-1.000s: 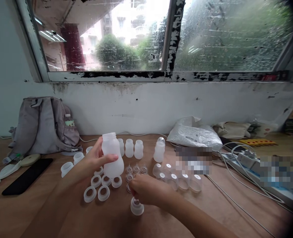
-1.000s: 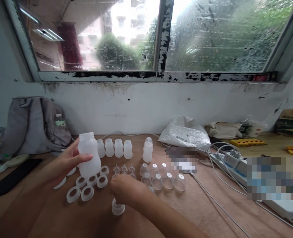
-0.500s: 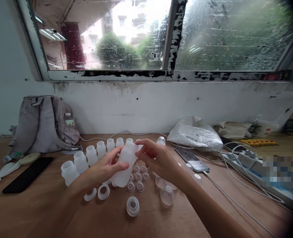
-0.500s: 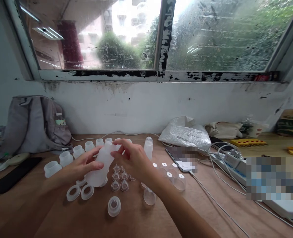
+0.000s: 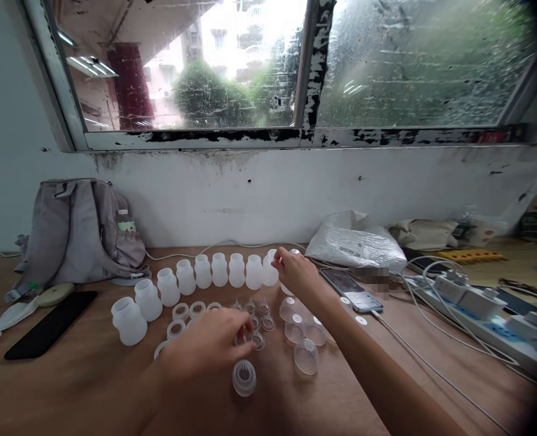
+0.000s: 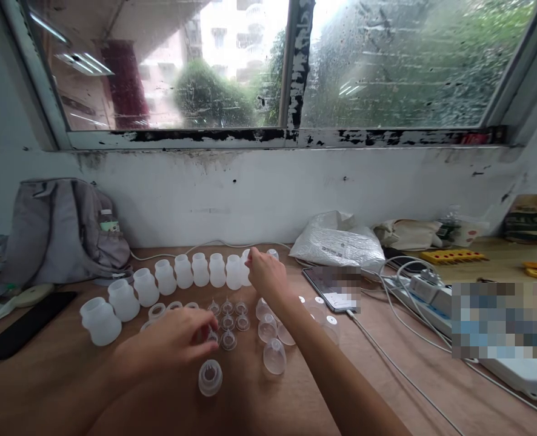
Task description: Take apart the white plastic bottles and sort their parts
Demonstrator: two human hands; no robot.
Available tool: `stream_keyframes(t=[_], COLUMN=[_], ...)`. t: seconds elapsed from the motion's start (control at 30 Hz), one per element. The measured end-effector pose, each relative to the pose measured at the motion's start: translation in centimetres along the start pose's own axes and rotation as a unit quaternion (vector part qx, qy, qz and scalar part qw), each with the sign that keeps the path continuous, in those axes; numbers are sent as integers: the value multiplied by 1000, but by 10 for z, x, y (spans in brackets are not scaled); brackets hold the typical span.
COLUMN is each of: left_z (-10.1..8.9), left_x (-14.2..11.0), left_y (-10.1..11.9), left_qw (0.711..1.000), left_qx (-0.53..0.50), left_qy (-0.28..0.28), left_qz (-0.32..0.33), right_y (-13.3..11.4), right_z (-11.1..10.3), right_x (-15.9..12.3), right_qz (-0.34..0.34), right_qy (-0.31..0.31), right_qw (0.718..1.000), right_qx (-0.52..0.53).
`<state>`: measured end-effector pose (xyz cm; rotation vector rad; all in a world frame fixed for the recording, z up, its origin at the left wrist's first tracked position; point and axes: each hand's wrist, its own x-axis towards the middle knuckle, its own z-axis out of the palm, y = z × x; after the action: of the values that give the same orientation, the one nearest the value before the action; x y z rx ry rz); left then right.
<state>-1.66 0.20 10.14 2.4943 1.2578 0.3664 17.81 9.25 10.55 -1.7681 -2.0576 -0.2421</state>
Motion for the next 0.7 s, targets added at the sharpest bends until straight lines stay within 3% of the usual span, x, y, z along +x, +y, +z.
stream_keyframes(t=[0.1, 0.27, 0.57, 0.7], left_z=[16, 31, 33, 25], left_x=[-2, 1, 4, 3], left_y=[-2, -3, -7, -12], left_qw=[997, 989, 985, 990], left_qx=[40, 84, 103, 95], left_qy=[-68, -120, -135, -102], left_qz=[22, 25, 16, 22], right_y=[7, 17, 21, 21], right_z=[19, 39, 46, 48], right_x=[5, 9, 11, 12], right_qz=[6, 3, 3, 6], right_qy=[-21, -54, -51, -50], right_qw=[1000, 998, 999, 999], right_qx=[-20, -20, 9, 18])
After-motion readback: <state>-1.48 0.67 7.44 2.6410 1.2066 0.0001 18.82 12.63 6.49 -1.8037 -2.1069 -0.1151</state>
